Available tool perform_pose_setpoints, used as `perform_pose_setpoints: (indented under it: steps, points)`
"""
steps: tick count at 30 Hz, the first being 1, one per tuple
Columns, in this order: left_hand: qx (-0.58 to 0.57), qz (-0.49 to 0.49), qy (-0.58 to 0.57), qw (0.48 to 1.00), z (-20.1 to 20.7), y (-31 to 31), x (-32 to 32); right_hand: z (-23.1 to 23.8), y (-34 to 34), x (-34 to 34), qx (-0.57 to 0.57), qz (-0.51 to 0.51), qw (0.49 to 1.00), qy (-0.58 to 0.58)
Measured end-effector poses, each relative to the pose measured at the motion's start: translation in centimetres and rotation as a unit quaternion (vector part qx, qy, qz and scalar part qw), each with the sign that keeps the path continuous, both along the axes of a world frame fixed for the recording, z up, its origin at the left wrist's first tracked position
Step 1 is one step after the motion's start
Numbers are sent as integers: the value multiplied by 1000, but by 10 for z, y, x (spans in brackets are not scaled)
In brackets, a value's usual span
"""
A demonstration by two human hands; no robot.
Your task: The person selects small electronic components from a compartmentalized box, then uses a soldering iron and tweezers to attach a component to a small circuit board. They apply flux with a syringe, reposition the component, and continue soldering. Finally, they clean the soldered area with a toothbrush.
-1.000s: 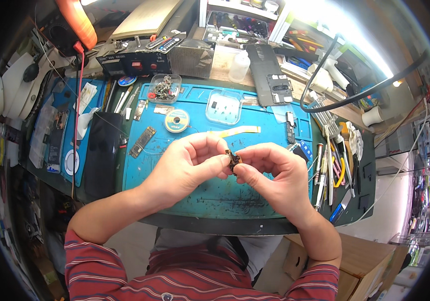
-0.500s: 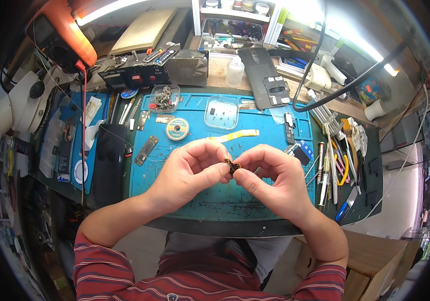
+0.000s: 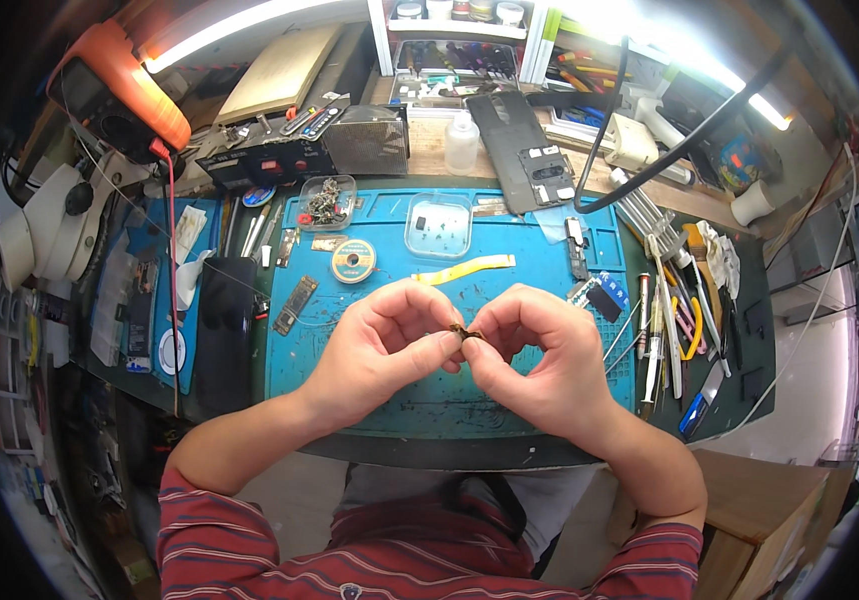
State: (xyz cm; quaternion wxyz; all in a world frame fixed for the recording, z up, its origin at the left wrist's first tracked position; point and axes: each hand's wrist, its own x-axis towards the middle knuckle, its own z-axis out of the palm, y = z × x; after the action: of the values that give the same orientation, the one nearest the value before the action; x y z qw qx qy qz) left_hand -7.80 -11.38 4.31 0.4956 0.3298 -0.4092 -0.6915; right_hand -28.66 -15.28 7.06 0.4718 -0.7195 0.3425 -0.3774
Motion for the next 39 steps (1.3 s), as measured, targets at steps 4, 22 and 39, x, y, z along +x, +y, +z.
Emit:
perform_pose_setpoints:
  steps: [4,22,39]
  points:
    - [-5,-1,-13,1000,1,1,0,-1,0,0,-27,-10,999,18]
    - [-77,30,-37,996,5,7,0,-12,-5,1,67,51,996,-35]
    - [-17,49,-37,998,8,8,-1,-3,-3,-3,88,60,994,-6]
